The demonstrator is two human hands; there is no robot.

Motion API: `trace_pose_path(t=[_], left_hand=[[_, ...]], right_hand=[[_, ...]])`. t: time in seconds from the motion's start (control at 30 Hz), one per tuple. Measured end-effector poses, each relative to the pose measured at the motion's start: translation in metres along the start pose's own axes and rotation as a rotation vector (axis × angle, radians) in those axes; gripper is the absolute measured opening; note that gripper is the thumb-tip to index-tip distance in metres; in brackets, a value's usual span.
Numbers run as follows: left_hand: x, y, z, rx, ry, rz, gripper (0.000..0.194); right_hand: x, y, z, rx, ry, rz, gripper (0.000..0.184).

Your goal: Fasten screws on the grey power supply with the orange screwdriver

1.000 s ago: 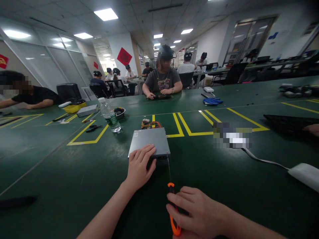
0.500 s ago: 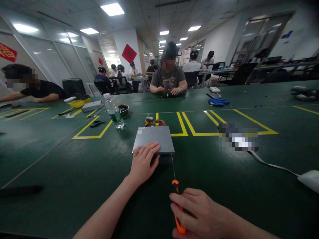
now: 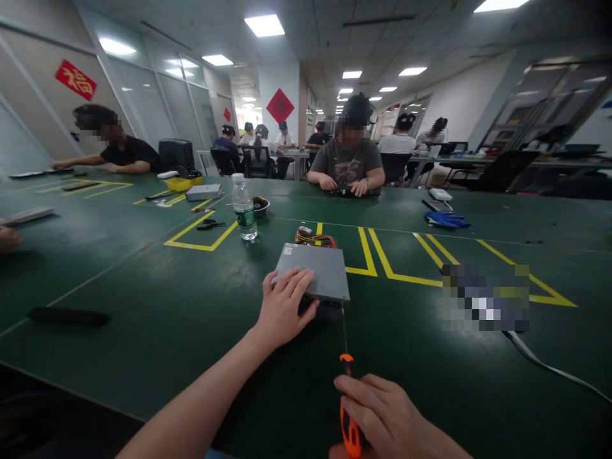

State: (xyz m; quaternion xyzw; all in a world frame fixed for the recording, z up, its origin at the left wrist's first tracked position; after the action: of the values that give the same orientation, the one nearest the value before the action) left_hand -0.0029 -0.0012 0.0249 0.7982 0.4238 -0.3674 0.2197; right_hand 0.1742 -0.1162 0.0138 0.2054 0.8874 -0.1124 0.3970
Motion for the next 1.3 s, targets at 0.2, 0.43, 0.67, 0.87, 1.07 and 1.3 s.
trace_pose_path(t=[0.2, 0.43, 0.67, 0.87, 1.07, 1.3], left_hand=[[-0.003, 0.002, 0.0, -0.053, 0.01, 0.003, 0.037], [-0.003, 0.001, -0.001, -0.044, 0.015, 0.022, 0.038], [-0.001, 0.0, 0.002, -0.056, 0.002, 0.035, 0.038], [-0.003, 0.0, 0.001, -0.054, -0.002, 0.036, 0.039], [-0.004, 0.001, 0.0, -0.058, 0.004, 0.033, 0.039], [-0.002, 0.0, 0.0, -0.055, 0.013, 0.032, 0.039]], right_hand=[[-0.005, -0.001, -0.005, 0.044, -0.147, 0.033, 0.033], [0.002, -0.002, -0.007, -0.045, 0.02, 0.023, 0.024], [-0.002, 0.001, -0.007, -0.027, -0.142, 0.047, 0.037], [-0.001, -0.003, -0.014, -0.067, -0.1, 0.018, 0.032], [0.002, 0.0, 0.0, -0.075, 0.011, -0.009, 0.023], [0.004, -0.004, 0.002, -0.142, -0.124, -0.038, 0.023]])
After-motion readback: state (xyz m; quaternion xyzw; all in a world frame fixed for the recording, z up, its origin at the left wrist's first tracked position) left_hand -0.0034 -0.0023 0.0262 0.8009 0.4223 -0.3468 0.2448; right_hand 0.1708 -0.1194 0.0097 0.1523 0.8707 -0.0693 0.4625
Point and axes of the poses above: each hand's wrist, its own z-axis away from the middle knuckle, its own x-axis out of the palm, y = z × x, the point moved 2 cm from there along -z, towards the middle knuckle, and after that the axes turned 6 degrees about -z, right-handed, at the moved point
